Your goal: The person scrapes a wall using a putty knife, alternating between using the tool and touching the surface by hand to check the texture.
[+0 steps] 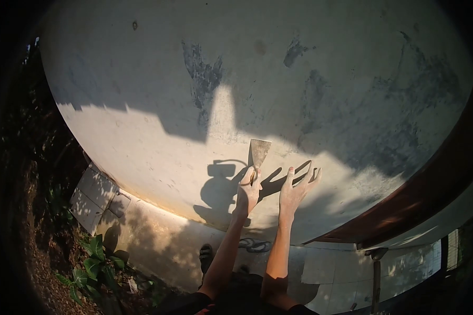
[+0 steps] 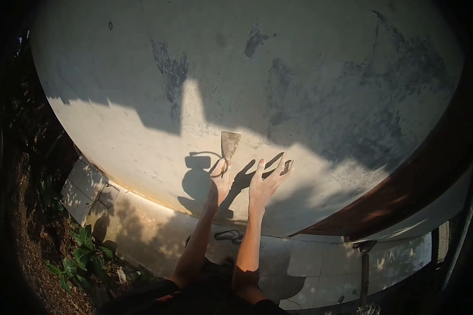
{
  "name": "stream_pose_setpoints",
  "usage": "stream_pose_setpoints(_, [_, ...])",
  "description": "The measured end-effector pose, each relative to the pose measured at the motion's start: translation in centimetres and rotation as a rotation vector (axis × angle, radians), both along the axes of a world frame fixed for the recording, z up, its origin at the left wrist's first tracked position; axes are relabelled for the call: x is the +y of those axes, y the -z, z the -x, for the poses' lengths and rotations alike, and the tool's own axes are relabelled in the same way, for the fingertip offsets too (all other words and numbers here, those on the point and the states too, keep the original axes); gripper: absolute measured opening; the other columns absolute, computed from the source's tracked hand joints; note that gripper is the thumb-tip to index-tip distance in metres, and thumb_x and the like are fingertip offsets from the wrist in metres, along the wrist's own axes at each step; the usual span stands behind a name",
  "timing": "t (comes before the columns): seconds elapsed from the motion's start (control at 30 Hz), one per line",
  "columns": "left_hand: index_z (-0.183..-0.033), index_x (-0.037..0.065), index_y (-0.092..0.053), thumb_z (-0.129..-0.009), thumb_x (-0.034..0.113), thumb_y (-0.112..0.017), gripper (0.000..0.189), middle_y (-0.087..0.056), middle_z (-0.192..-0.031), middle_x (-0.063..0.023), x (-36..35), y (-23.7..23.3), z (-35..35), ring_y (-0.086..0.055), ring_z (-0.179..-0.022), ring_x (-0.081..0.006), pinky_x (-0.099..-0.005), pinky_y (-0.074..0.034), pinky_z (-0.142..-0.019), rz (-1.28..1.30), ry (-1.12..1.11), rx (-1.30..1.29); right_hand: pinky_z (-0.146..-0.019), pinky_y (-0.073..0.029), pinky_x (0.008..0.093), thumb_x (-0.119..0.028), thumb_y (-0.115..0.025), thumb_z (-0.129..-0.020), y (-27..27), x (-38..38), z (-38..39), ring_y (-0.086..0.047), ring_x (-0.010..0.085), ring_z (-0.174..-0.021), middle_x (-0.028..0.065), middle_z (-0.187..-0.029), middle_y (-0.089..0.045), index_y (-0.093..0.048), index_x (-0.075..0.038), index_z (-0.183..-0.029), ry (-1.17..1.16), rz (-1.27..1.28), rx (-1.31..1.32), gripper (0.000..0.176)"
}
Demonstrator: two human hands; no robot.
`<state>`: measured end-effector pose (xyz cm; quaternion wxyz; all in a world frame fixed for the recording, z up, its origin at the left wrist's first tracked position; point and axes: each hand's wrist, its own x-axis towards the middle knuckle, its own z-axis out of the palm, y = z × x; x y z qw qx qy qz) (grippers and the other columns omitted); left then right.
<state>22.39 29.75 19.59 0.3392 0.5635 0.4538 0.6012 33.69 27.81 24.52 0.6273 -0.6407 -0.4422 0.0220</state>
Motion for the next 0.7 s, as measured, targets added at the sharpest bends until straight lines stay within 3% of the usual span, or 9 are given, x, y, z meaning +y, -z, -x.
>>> stream_pose_setpoints(0.23, [-0.096,0.003,-0.058,-0.101,0.025,-0.049,0.024,-0.056,-0.067,-0.0136,1.4,2.1,-2.7,-0.06,-0.06,-0.0251,-0.0374,-0.044,-0.055,-0.371,-0.423,0.257,-0.117,-0.021,0.0492,-0.019,-0.064,-0.092,0.6,0.1,-0.7,-0.012,0.0412,-0.147,0.0234,-0.16,-0.004,-0.026,-0.012,-0.154,-0.085,-0.032,-0.173,0.073])
stream_pose_setpoints(0.57, [-0.093,0.002,-0.06,-0.1,0.027,-0.05,0.027,-0.058,-0.067,-0.0142,2.3,1.3,0.9,-0.062,-0.064,-0.0277,-0.0386,-0.045,-0.056,-0.133,-0.189,0.236,-0.117,-0.021,0.0505,-0.02,-0.064,-0.091,1.5,1.7,0.0,-0.009,0.0452,-0.146,0.0274,-0.159,0.002,-0.016,-0.01,-0.155,-0.131,0.014,-0.2,0.081])
stream_pose_setpoints(0.63, [-0.088,0.001,-0.061,-0.1,0.028,-0.052,0.031,-0.061,-0.069,-0.015,1.8,0.7,1.3,-0.063,-0.064,-0.0288,-0.0386,-0.045,-0.057,0.015,-0.134,0.159,-0.117,-0.021,0.0505,-0.02,-0.064,-0.091,1.8,2.0,0.2,-0.008,0.0455,-0.146,0.0281,-0.158,0.003,-0.014,-0.009,-0.155,-0.131,0.018,-0.204,0.083])
stream_pose_setpoints(0.7, [-0.087,0.001,-0.062,-0.099,0.028,-0.052,0.031,-0.061,-0.069,-0.0154,2.3,1.6,1.5,-0.063,-0.063,-0.0284,-0.0383,-0.044,-0.056,0.002,-0.108,0.109,-0.117,-0.02,0.0507,-0.019,-0.064,-0.09,2.0,2.4,0.3,-0.005,0.0462,-0.146,0.0298,-0.157,0.006,-0.009,-0.007,-0.155,-0.086,0.006,-0.277,0.086])
